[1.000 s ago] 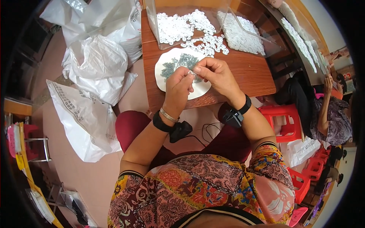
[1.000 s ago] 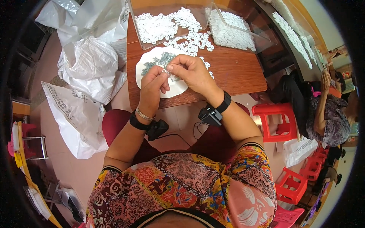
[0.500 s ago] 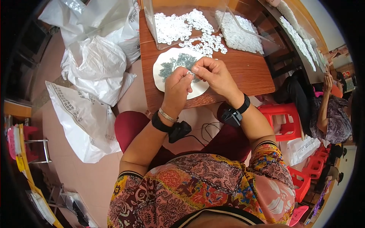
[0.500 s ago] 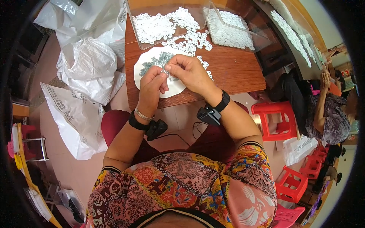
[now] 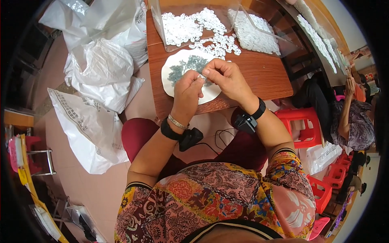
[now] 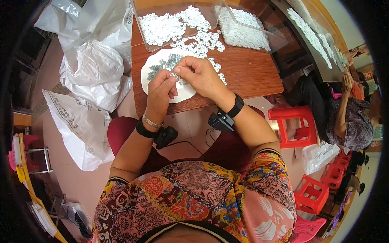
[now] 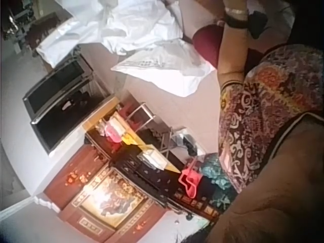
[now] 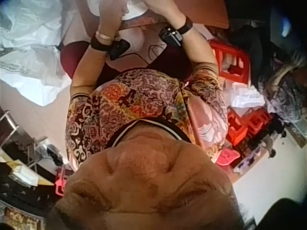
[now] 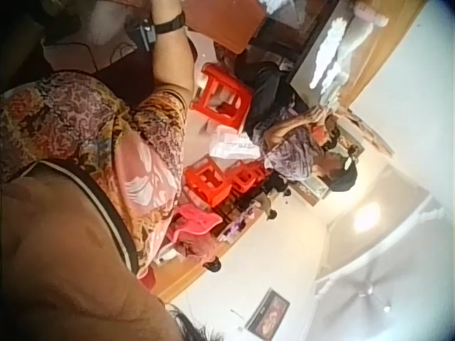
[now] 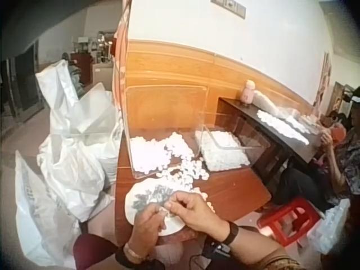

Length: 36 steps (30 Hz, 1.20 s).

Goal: Assembling small metallic components into white plastic circular bases.

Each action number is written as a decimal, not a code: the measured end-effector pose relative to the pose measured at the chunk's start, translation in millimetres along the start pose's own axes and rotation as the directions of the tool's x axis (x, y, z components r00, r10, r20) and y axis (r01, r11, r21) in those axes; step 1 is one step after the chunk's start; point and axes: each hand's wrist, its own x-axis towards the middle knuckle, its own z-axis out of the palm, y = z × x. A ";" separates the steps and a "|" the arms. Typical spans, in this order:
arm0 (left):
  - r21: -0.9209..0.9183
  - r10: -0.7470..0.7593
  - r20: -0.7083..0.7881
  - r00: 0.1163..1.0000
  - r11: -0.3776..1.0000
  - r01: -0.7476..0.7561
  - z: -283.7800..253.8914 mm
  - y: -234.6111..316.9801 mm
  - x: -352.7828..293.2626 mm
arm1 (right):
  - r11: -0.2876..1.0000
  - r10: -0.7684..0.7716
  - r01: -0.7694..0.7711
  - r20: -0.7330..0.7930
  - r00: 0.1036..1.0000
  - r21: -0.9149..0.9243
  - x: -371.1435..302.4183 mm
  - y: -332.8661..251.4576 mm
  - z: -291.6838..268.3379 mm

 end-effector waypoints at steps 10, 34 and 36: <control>0.026 0.023 -0.036 0.999 0.999 -0.022 1.3 -1.9 -1.6 | 0.989 0.021 -0.012 0.057 0.998 -0.144 -0.4 -4.3 1.6; 0.028 -0.010 -0.021 1.000 1.000 0.011 -2.6 0.2 3.2 | 0.999 0.035 -0.033 0.038 0.999 -0.033 -0.3 -3.6 -1.5; 0.034 0.000 -0.021 1.000 0.999 0.001 -2.8 -0.1 2.7 | 0.999 0.038 -0.037 0.033 0.999 -0.038 -0.5 -3.0 0.6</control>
